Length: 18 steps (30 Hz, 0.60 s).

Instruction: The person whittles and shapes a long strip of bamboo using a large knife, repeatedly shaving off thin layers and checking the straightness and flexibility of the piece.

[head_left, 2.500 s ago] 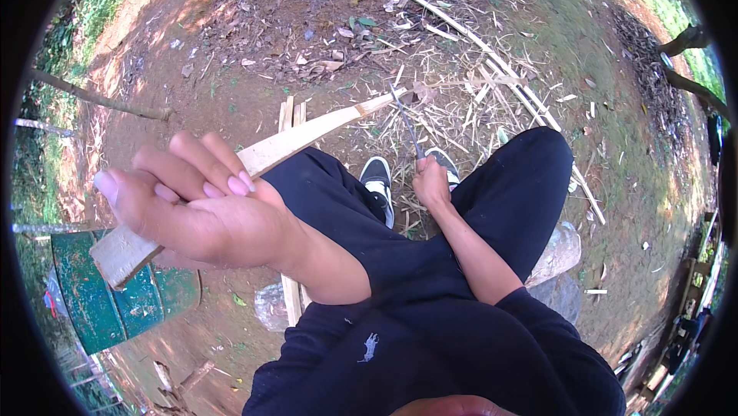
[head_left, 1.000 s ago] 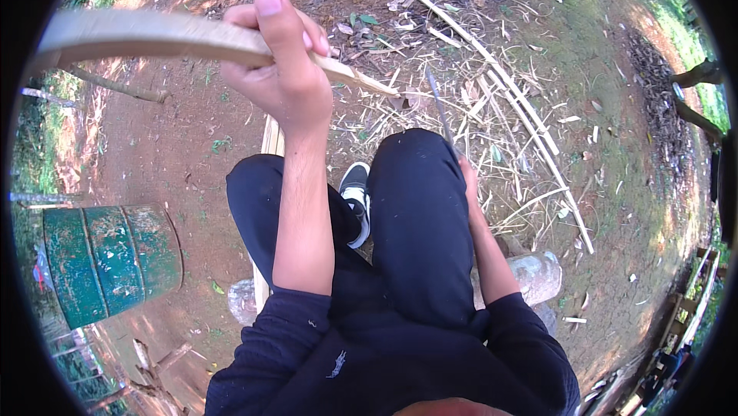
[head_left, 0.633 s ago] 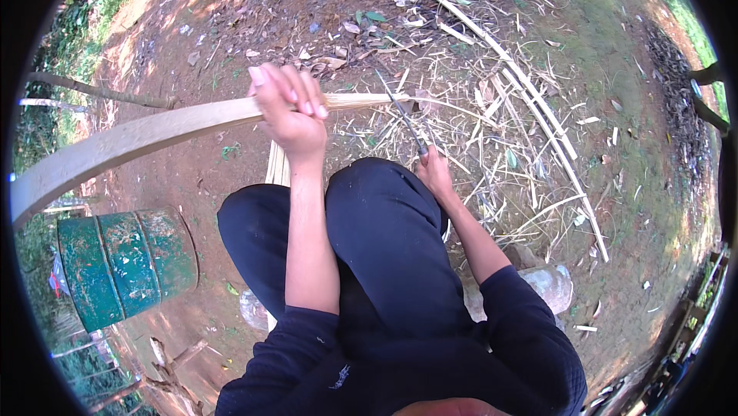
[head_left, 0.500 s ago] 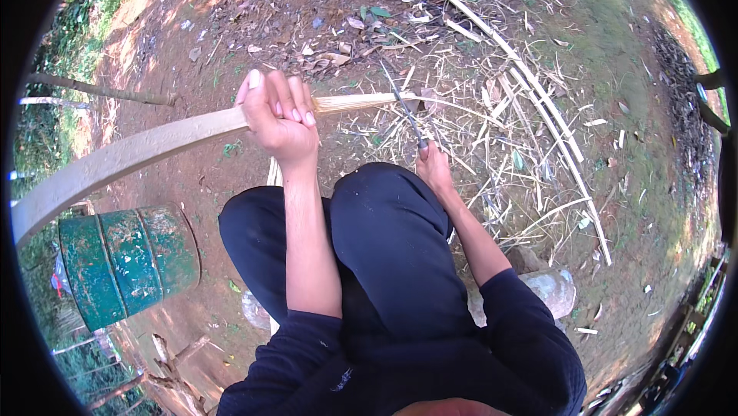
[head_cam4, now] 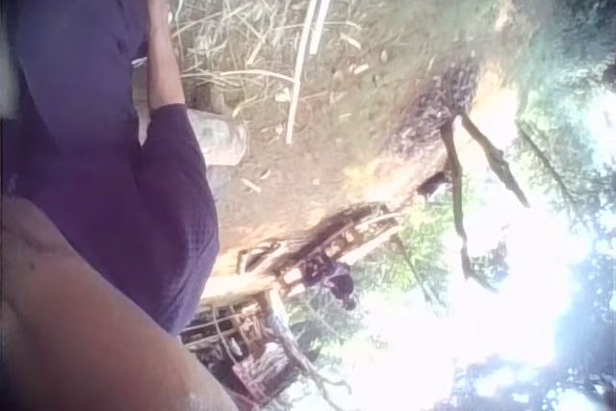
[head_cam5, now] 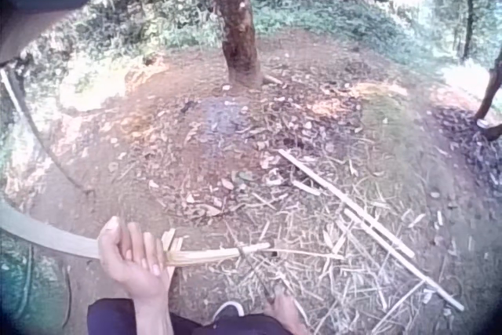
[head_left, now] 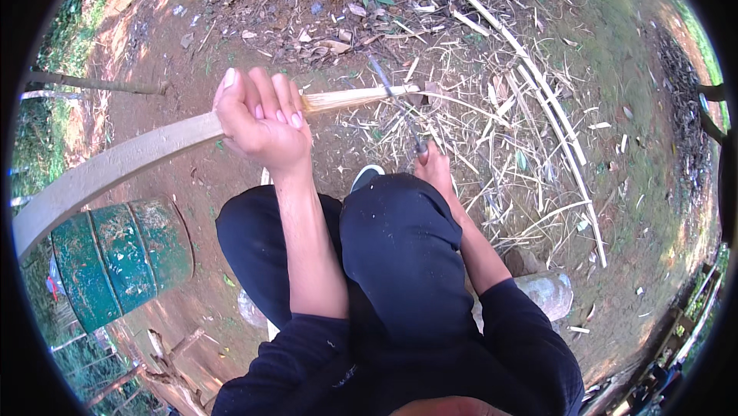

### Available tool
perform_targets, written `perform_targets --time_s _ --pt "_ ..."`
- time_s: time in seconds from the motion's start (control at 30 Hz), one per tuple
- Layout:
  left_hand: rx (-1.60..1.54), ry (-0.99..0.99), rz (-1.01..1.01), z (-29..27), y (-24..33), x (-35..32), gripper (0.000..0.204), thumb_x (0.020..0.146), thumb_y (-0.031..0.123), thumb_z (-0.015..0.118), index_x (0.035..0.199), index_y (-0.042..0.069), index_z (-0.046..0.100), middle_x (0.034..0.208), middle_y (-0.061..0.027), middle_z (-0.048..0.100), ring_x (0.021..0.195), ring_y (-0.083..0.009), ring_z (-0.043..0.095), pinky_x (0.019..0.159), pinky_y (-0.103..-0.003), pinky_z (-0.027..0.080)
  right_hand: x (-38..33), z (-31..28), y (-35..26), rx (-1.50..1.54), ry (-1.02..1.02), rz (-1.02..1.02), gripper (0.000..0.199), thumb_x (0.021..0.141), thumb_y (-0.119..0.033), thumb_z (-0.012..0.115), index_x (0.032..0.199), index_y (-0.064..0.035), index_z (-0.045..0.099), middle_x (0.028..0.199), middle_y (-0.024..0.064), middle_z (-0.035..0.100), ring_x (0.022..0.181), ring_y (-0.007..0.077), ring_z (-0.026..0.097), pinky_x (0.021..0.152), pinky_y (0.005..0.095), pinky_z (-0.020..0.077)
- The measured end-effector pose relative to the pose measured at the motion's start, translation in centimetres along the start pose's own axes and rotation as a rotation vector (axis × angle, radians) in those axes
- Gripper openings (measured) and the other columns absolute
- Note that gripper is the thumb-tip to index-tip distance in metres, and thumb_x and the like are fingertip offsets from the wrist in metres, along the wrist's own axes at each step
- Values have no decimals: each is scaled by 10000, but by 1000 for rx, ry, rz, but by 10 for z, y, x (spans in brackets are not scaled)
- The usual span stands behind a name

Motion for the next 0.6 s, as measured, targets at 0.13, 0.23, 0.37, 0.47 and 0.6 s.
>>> perform_targets --time_s 0.13,0.23,0.37,0.47,0.6 --pt "-16 -69 -18 13 -4 0 404 1003 253 393 630 135 292 490 7 244 342 -90 191 323 -250 198 -5 -19 -32 -17 102 -232 221 855 -114 629 1036 -23 541 693 242 654 659 450 664 625 543 518" --pt "-40 -59 -46 18 -7 -3 404 1006 246 388 630 136 290 492 9 241 342 -90 189 322 -252 202 38 -15 26 -204 160 -57 142 899 -115 574 983 -5 547 676 275 626 665 484 640 623 551 500" --pt "-47 -22 -7 -8 -2 10 404 1011 238 386 632 137 287 493 8 242 343 -93 194 324 -253 208 29 -20 -17 -196 23 -33 141 918 -123 533 968 8 550 741 313 632 733 507 639 674 584 490" --pt "-11 -55 -4 -3 0 2 410 1014 243 390 631 137 286 491 7 248 347 -94 202 330 -247 213 13 -16 -21 -170 89 -280 138 892 -116 575 977 -15 536 730 271 655 656 463 655 593 551 516" --pt "-47 -69 -43 13 -7 3 417 1012 239 395 621 137 290 486 7 248 338 -96 203 328 -247 207 39 -3 48 -173 199 -108 138 873 -84 556 979 4 558 751 300 649 748 496 652 667 564 513"
Point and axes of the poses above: each hand's wrist, its own x-axis towards the middle knuckle, its own z-axis out of the palm, y = z × x, the point moved 5 cm from there along x, towards the middle knuckle
